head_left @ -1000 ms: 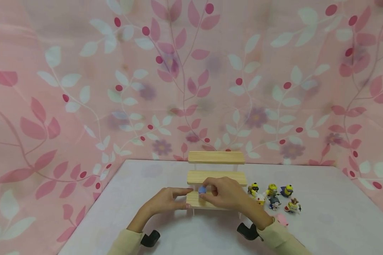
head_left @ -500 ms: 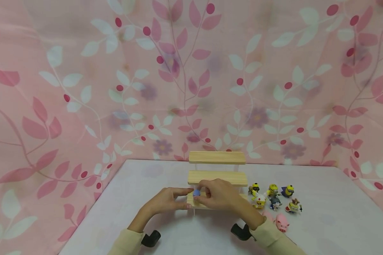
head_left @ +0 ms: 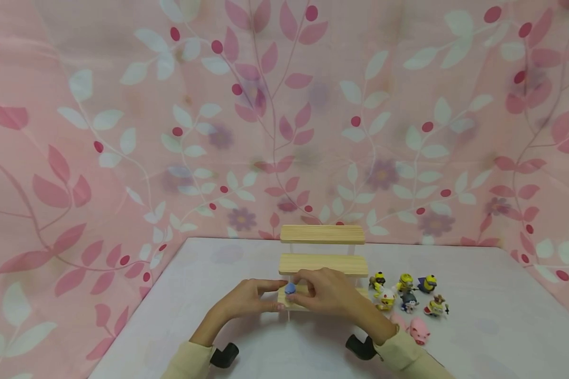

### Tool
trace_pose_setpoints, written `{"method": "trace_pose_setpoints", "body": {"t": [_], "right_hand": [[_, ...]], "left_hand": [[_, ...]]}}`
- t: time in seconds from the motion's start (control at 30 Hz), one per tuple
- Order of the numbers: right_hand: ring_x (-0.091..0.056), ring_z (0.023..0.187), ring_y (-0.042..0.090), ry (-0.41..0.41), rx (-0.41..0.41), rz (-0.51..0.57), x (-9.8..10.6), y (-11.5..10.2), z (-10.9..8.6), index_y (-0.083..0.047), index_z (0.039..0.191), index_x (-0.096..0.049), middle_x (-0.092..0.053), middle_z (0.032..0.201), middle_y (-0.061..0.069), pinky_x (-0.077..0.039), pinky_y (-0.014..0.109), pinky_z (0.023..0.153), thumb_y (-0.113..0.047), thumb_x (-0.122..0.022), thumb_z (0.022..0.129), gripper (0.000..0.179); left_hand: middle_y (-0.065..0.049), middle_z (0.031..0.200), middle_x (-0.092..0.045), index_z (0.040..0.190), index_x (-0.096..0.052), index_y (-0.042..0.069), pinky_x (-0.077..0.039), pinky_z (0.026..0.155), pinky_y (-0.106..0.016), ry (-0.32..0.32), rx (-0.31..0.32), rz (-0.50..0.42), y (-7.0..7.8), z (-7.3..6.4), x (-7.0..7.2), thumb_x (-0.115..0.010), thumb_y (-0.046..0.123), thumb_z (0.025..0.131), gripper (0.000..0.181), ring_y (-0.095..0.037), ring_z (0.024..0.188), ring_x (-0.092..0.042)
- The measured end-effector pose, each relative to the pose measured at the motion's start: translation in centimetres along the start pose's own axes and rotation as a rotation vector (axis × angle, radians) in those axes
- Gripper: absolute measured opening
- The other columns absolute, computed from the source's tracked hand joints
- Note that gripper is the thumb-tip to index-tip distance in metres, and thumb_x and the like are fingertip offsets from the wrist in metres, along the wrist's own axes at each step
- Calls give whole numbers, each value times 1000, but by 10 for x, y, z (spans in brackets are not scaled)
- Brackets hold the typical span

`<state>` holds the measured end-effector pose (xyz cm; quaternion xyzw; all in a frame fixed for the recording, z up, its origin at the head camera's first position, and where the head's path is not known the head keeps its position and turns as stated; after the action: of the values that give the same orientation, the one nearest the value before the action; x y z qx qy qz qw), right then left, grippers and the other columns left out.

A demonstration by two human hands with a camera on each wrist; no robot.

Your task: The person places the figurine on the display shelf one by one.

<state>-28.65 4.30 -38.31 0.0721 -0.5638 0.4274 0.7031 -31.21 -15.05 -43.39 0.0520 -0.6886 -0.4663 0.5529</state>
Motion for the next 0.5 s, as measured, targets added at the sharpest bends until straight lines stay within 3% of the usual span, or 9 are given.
{"method": "trace_pose_setpoints", "body": {"t": [0.5], "right_hand": [[-38,52,0,10,-48,-82,24,4,-31,-24,113,-70,-42,60,-17,-31,20,45,-34,-74,88,27]], "left_hand": [[0,134,-60,138,-60,25,-42,102,-53,5,11,5,3,-1,1,-75,48,85,60,-26,129,-51]]}}
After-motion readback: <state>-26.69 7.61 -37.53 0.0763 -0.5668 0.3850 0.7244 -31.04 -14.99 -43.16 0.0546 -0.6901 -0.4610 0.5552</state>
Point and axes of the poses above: each hand's wrist, its own z-axis towards the middle knuckle, its own x-axis out of the back of the hand, y = z × x, the point moved 5 cm from there along z, towards the middle knuckle
